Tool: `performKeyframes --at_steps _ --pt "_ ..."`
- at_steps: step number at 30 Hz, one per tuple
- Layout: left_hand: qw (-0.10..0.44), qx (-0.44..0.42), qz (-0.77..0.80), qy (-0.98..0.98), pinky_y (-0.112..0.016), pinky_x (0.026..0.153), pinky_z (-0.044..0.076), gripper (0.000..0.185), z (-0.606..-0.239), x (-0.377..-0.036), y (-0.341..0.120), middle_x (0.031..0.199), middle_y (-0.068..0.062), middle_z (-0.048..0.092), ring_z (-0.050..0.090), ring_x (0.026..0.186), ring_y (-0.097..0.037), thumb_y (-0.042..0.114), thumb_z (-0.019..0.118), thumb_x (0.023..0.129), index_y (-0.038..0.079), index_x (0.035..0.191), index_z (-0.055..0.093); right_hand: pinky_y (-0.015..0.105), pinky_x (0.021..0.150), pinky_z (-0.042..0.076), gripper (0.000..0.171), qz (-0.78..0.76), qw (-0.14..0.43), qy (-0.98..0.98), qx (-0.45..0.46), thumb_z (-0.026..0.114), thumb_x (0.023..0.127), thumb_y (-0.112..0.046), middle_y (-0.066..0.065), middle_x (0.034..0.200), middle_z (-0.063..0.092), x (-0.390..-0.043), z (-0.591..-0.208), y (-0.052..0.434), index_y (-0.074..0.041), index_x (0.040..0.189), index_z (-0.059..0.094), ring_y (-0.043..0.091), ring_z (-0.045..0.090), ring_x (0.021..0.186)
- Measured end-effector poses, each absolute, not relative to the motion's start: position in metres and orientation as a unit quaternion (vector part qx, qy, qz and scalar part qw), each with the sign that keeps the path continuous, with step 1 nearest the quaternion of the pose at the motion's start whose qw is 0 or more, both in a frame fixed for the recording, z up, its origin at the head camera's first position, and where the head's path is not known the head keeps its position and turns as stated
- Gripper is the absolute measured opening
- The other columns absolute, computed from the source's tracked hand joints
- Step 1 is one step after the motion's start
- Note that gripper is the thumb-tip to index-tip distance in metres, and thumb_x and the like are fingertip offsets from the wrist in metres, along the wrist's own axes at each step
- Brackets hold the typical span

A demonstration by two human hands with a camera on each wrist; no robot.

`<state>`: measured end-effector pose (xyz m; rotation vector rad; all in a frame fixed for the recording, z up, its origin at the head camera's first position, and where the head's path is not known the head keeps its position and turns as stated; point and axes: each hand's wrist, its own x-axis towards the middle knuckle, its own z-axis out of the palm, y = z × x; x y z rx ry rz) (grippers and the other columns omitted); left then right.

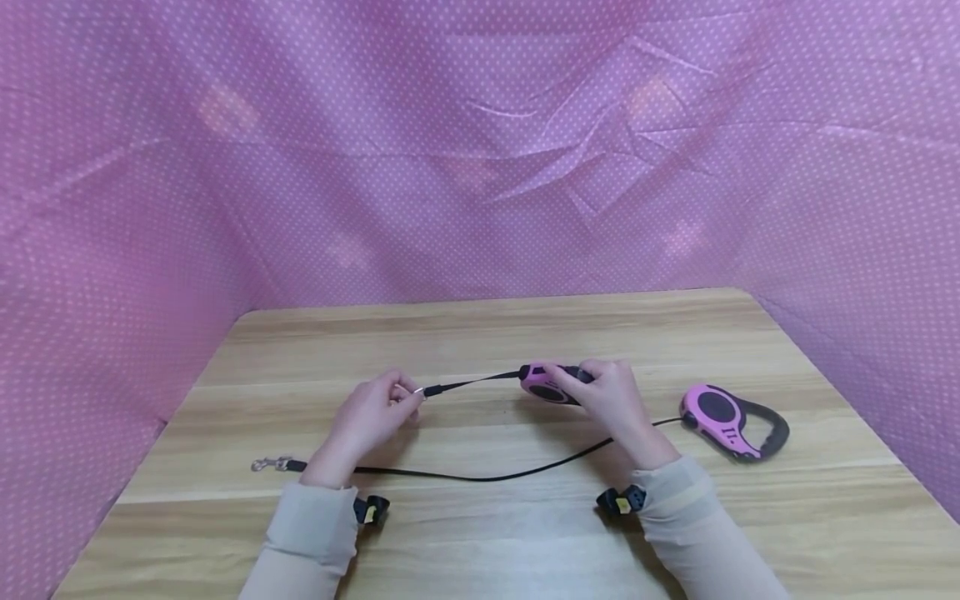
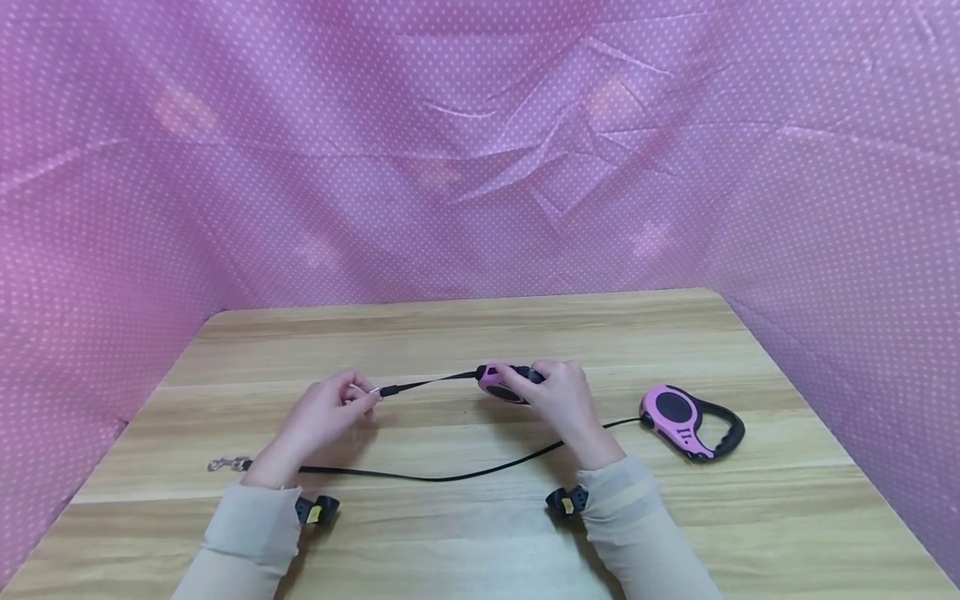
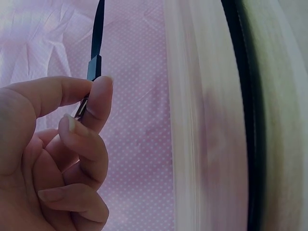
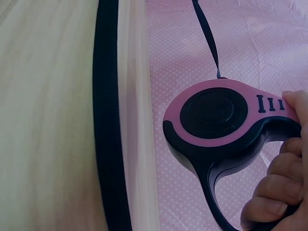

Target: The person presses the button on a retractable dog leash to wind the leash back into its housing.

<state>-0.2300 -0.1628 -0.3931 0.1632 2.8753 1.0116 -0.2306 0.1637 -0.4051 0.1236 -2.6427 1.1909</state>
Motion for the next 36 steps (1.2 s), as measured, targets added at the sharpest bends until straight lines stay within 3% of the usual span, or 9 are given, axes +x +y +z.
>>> performKeyframes --at_steps 4,16,25,36 --pt "0.048 0.054 0.33 0.941 -0.029 0.063 0.044 0.02 -0.3933 -0.2302 -0.1615 0.085 0.006 0.072 0.059 0.067 -0.012 0.034 0.06 0.097 0.016 0.105 0.063 0.022 0.046 0.03 0.057 0.407 0.121 -0.904 0.045 0.07 0.088 -0.048 -0.004 0.05 0.045 -0.2298 -0.4057 0.1628 -0.012 0.054 0.043 0.012 0.039 0.049" --pt "0.042 0.062 0.316 0.946 -0.036 0.08 0.048 0.021 -0.3937 -0.2307 -0.1621 0.083 0.007 0.072 0.063 0.076 -0.009 0.035 0.06 0.097 0.016 0.104 0.064 0.021 0.045 0.028 0.056 0.408 0.135 -0.901 0.058 0.073 0.088 -0.044 -0.006 0.05 0.041 -0.231 -0.4059 0.1621 -0.012 0.053 0.043 0.011 0.037 0.048" --pt "0.043 0.065 0.314 0.946 -0.031 0.073 0.046 0.022 -0.3949 -0.2301 -0.1621 0.081 0.008 0.071 0.061 0.071 -0.008 0.037 0.06 0.096 0.017 0.103 0.064 0.021 0.044 0.028 0.056 0.41 0.137 -0.899 0.068 0.074 0.087 -0.044 -0.008 0.049 0.042 -0.2307 -0.4084 0.161 -0.012 0.052 0.043 0.01 0.037 0.047" --pt "0.046 0.065 0.314 0.946 -0.031 0.073 0.045 0.022 -0.3915 -0.23 -0.1615 0.08 0.008 0.07 0.062 0.071 -0.009 0.038 0.06 0.097 0.017 0.104 0.064 0.021 0.044 0.028 0.056 0.391 0.136 -0.907 0.074 0.073 0.087 -0.043 -0.007 0.049 0.039 -0.2307 -0.4086 0.1588 -0.012 0.053 0.042 0.01 0.035 0.047"
